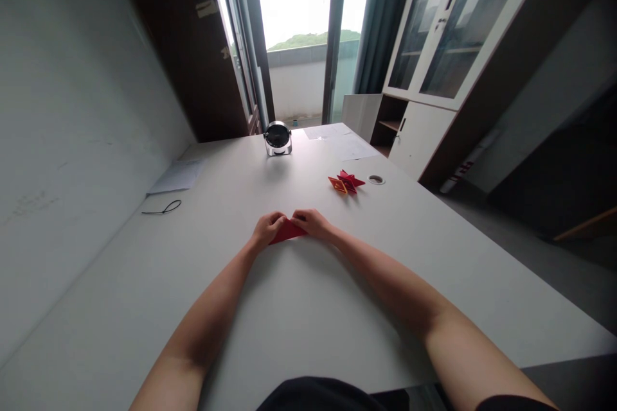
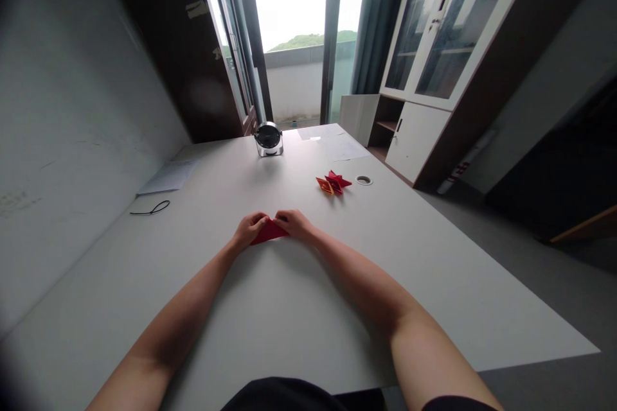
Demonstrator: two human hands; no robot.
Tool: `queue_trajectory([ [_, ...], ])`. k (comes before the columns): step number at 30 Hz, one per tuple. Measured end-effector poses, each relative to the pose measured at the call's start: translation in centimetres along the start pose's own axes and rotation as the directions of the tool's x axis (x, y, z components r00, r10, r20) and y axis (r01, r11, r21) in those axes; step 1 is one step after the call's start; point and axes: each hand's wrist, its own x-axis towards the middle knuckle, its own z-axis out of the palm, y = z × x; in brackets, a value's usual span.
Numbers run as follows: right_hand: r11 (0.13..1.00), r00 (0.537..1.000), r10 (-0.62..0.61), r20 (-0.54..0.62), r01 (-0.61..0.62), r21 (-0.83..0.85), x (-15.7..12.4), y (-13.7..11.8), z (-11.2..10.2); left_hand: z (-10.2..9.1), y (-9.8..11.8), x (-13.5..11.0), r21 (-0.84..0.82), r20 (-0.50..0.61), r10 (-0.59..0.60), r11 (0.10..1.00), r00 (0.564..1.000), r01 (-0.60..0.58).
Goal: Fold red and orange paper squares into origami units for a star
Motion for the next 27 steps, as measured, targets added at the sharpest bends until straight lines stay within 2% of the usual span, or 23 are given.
queue_trajectory([
  [5,1.0,1.0,-0.01,-0.003,0.01,-0.015,0.07,-0.13,-0.02,-0.04,0.09,-0.12,0.041,-0.002,0.007,0.999,1.0,-0.007],
  [11,1.0,1.0,-0.017,-0.016,0.017,-0.006,0.03,-0.05,0.05,-0.14,-0.07,-0.07,0.067,-0.06,0.001,0.998,0.998,0.003],
  [27,1.0,1.0,-0.022,-0.016,0.022,-0.014,0.1,-0.09,0.02,-0.19,-0.09,0.09,0.054,-0.041,0.028,0.998,0.999,-0.025],
])
